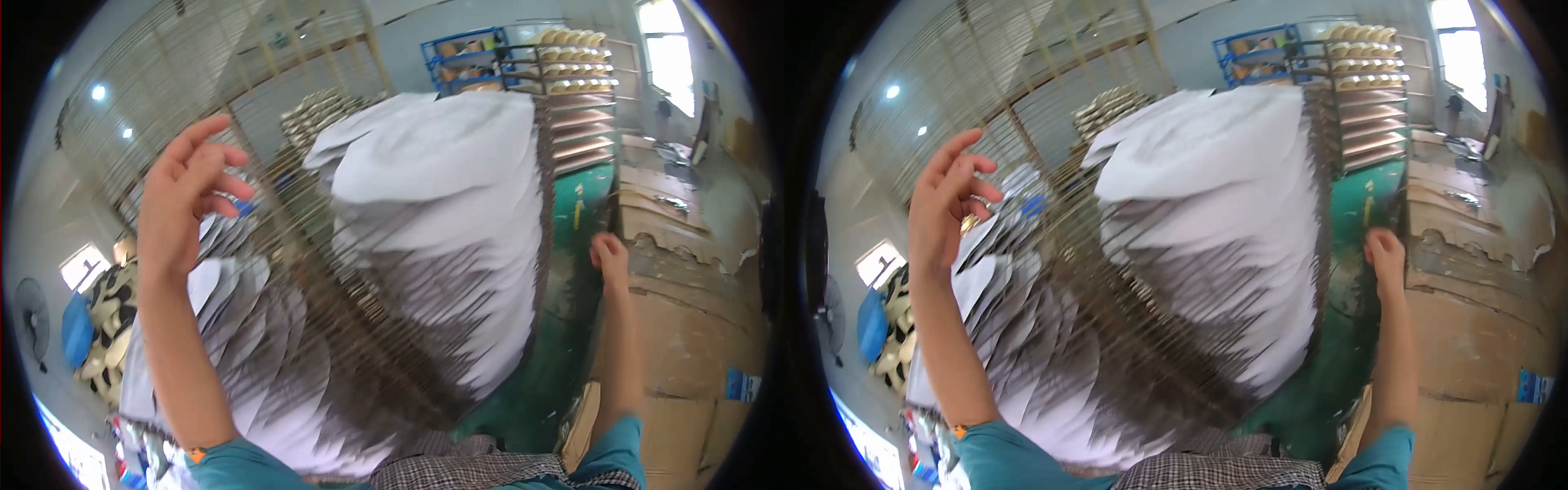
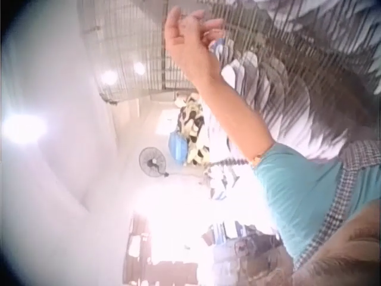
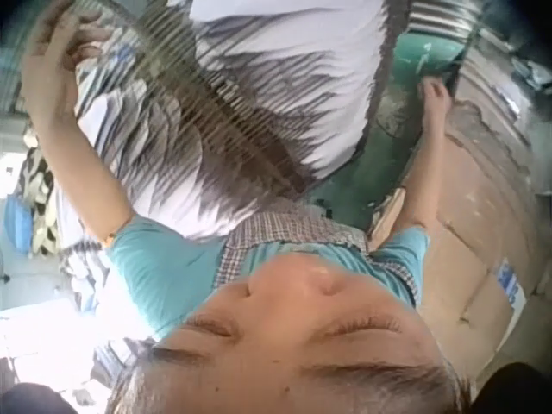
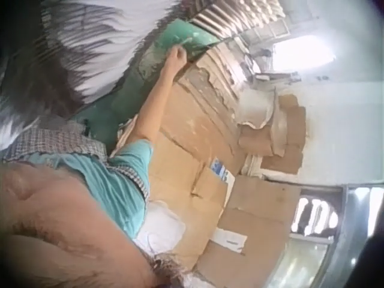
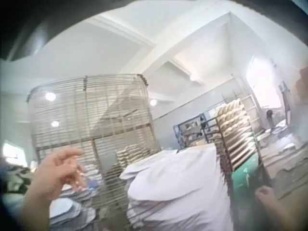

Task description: Applying adhesive to shoe material pieces using a spray gun and organizing them on a drying rack.

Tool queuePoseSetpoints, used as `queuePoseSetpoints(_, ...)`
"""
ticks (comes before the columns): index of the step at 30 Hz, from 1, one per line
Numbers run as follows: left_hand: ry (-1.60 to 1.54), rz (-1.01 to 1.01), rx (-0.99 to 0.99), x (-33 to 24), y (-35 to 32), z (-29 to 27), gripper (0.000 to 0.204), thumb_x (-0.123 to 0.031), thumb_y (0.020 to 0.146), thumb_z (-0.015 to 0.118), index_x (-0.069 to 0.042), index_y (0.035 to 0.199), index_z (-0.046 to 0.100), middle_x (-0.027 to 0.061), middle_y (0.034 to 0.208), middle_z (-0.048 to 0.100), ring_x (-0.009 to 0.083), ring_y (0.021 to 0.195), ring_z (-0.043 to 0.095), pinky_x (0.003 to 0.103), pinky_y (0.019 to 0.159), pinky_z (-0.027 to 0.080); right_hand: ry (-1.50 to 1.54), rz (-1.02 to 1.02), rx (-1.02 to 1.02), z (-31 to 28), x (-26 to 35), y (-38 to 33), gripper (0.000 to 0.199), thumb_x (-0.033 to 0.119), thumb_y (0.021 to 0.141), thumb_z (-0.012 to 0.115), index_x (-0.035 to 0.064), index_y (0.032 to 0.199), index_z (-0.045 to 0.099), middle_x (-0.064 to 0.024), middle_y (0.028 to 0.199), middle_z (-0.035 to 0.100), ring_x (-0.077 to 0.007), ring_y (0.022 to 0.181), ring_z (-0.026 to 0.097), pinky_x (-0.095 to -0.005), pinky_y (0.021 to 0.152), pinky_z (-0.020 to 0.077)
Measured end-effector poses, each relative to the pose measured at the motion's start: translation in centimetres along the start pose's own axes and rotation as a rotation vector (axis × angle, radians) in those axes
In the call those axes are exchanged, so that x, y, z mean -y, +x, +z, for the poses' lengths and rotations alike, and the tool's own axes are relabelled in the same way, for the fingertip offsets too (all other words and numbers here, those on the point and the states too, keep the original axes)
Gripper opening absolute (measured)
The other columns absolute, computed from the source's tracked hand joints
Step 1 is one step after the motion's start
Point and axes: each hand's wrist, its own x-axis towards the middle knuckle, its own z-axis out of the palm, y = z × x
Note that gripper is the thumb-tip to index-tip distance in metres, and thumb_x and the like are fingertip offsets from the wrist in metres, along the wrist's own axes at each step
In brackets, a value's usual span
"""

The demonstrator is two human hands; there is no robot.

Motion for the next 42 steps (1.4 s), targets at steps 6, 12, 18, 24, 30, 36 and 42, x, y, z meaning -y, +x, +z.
queuePoseSetpoints(6, 0.13, 0.217, 0.013, -3.5, -14.4, 1.5, 0.021, -0.002, 0.081, 0.051, 0.002, 0.1, 0.059, 0.0091, 0.081, 0.06, 0.0145, 0.067, 0.058, 0.022, 0.056, 0.045, -0.02, 0.48, 0.026, -5.1, -10.1, -17.0, 0.007, 0.009, 0.082, 0.054, 0.0055, 0.087, 0.057, -0.0018, 0.071, 0.057, -0.0075, 0.055, 0.052, -0.0181, 0.045, 0.0393)
queuePoseSetpoints(12, 0.812, 0.902, -0.017, -8.7, -22.3, 3.6, 0.021, -0.005, 0.073, 0.054, -0.003, 0.092, 0.063, 0.0101, 0.074, 0.058, 0.0261, 0.067, 0.06, 0.03, 0.059, 0.049, -0.052, 0.522, 0.205, -1.5, -7.3, -24.9, 0.012, 0.009, 0.082, 0.053, 0.0035, 0.091, 0.057, -0.0035, 0.077, 0.06, -0.0108, 0.062, 0.056, -0.0207, 0.054, 0.0431)
queuePoseSetpoints(18, 0.947, 1.018, 0.182, -9.1, -25.6, -2.5, 0.009, -0.012, 0.072, 0.062, -0.003, 0.073, 0.061, 0.0058, 0.071, 0.059, 0.0228, 0.06, 0.059, 0.026, 0.046, 0.047, 0.021, 0.254, 0.414, 10.8, -0.2, -28.1, 0.011, 0.007, 0.084, 0.052, 0.0031, 0.094, 0.057, -0.0023, 0.079, 0.059, -0.0083, 0.068, 0.055, -0.0202, 0.061, 0.0441)
queuePoseSetpoints(24, 1.141, 1.09, 0.295, -7.2, -30.7, -15.7, 0.011, -0.011, 0.071, 0.06, 0.001, 0.073, 0.059, 0.0095, 0.068, 0.056, 0.0227, 0.059, 0.056, 0.026, 0.044, 0.043, 0.174, -0.18, 0.657, 27.0, 11.5, -37.1, 0.012, 0.002, 0.086, 0.051, 0.001, 0.097, 0.055, -0.0035, 0.089, 0.057, -0.0082, 0.077, 0.054, -0.0217, 0.071, 0.0453)
queuePoseSetpoints(30, 1.035, 1.112, -0.1, 0.8, -37.5, -30.1, 0.012, -0.012, 0.072, 0.059, 0.0, 0.07, 0.057, 0.0093, 0.067, 0.055, 0.0218, 0.058, 0.054, 0.027, 0.043, 0.041, 0.061, -0.835, 0.561, 38.6, 22.1, -51.6, 0.015, -0.007, 0.08, 0.046, -0.0047, 0.092, 0.054, -0.0122, 0.089, 0.056, -0.0205, 0.081, 0.053, -0.0281, 0.073, 0.042)
queuePoseSetpoints(36, 0.851, 0.885, -0.139, 11.9, -39.4, -50.7, 0.013, -0.008, 0.076, 0.053, -0.004, 0.087, 0.059, 0.0101, 0.08, 0.059, 0.0227, 0.069, 0.059, 0.032, 0.059, 0.048, -0.097, -1.289, 0.47, 51.4, 27.1, -64.7, 0.02, 0.005, 0.076, 0.049, -0.0006, 0.095, 0.05, -0.0167, 0.096, 0.053, -0.0357, 0.09, 0.05, -0.0444, 0.079, 0.0412)
queuePoseSetpoints(42, 0.011, 0.293, -0.67, 30.4, -25.3, -67.1, 0.033, 0.004, 0.076, 0.049, -0.001, 0.109, 0.054, 0.0073, 0.089, 0.06, 0.0085, 0.074, 0.054, 0.021, 0.069, 0.043, -0.43, -1.408, 0.348, 58.5, 25.8, -68.2, 0.026, 0.015, 0.075, 0.053, 0.0063, 0.099, 0.05, -0.0143, 0.11, 0.047, -0.0364, 0.104, 0.042, -0.0484, 0.088, 0.0356)
